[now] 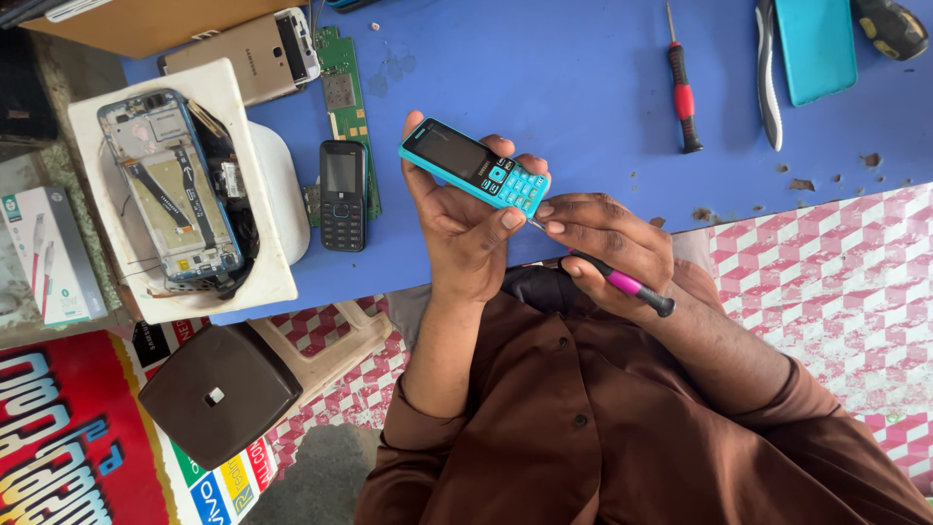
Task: The person handles a teal feature phone, removes its battery, and then uses a screwdriver to pry open the front keypad cover. The person works at a blue workbench cluttered with other disassembled phones and tools.
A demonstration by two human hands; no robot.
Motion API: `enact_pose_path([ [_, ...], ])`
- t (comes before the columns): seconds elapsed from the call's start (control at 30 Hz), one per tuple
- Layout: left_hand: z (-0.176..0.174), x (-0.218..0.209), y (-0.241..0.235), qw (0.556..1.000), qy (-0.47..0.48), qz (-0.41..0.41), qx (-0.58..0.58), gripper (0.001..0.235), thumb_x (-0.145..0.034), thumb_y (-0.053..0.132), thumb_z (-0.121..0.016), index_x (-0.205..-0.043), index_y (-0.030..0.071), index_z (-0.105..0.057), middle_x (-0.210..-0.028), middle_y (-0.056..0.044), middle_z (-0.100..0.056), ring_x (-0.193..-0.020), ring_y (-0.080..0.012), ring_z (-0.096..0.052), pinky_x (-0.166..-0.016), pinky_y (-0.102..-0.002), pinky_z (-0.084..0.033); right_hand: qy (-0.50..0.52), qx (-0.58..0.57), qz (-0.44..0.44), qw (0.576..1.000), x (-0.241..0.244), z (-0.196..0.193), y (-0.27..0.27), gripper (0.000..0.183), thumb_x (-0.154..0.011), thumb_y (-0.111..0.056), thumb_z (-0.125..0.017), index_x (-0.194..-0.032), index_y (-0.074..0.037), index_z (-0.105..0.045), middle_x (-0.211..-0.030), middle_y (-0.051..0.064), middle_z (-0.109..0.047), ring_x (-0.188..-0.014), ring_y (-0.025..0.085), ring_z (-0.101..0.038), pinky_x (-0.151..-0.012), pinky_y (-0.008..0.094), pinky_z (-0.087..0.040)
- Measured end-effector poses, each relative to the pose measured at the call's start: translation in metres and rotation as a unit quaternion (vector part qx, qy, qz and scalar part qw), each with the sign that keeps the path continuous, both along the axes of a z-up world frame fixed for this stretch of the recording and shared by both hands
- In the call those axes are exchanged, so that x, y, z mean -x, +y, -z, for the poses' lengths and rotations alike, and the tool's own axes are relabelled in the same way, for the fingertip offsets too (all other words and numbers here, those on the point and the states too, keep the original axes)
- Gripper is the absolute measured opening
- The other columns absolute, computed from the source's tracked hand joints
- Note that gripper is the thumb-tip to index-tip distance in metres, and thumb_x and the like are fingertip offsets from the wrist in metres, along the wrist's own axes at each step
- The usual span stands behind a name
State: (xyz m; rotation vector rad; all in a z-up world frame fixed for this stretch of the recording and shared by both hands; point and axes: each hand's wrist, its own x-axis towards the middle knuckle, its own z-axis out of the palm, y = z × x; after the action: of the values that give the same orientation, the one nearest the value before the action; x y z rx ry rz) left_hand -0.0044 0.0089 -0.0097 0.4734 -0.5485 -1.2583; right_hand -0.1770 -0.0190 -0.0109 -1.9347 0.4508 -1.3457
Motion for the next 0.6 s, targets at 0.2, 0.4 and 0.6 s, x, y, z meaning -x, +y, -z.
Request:
enact_pose_path([
  [0.2, 0.0007, -0.0004, -0.0006, 1.000, -0.005, 0.009, -0.004, 0.105, -0.087, -0.007, -0.086, -0.161, 0.028, -0.021, -0.131, -0.017, -0.060, -0.114, -0.0358, -0.069, -0.101, -0.049, -0.061, 0.004, 0.015, 0.008, 1.000, -0.0006, 0.0010, -0.0002, 0.026, -0.104, -0.017, -0.066, -0.118, 0.005, -0.065, -0.120, 0.022, -0.069, -0.115, 0.036, -0.071, -0.096, 0.044, -0.063],
  [0.4, -0.0004, -0.0025, -0.0011, 0.999, 0.023, 0.024, -0.022, 0.108, -0.088, -0.006, -0.085, -0.165, 0.029, -0.019, -0.132, -0.018, -0.059, -0.114, -0.0365, -0.068, -0.098, -0.048, -0.062, -0.002, 0.033, 0.019, 0.999, -0.0010, 0.0022, -0.0005, 0.021, -0.105, -0.014, -0.063, -0.115, 0.004, -0.064, -0.120, 0.023, -0.069, -0.117, 0.039, -0.071, -0.098, 0.047, -0.063],
  [0.6, -0.0002, -0.0016, -0.0009, 1.000, 0.005, 0.022, -0.016, 0.105, -0.088, -0.005, -0.086, -0.162, 0.027, -0.019, -0.131, -0.018, -0.059, -0.114, -0.0362, -0.069, -0.099, -0.048, -0.061, -0.009, 0.007, 0.013, 1.000, 0.0010, 0.0033, -0.0003, 0.016, -0.103, -0.009, -0.066, -0.113, 0.004, -0.063, -0.118, 0.023, -0.070, -0.117, 0.038, -0.071, -0.098, 0.047, -0.063],
])
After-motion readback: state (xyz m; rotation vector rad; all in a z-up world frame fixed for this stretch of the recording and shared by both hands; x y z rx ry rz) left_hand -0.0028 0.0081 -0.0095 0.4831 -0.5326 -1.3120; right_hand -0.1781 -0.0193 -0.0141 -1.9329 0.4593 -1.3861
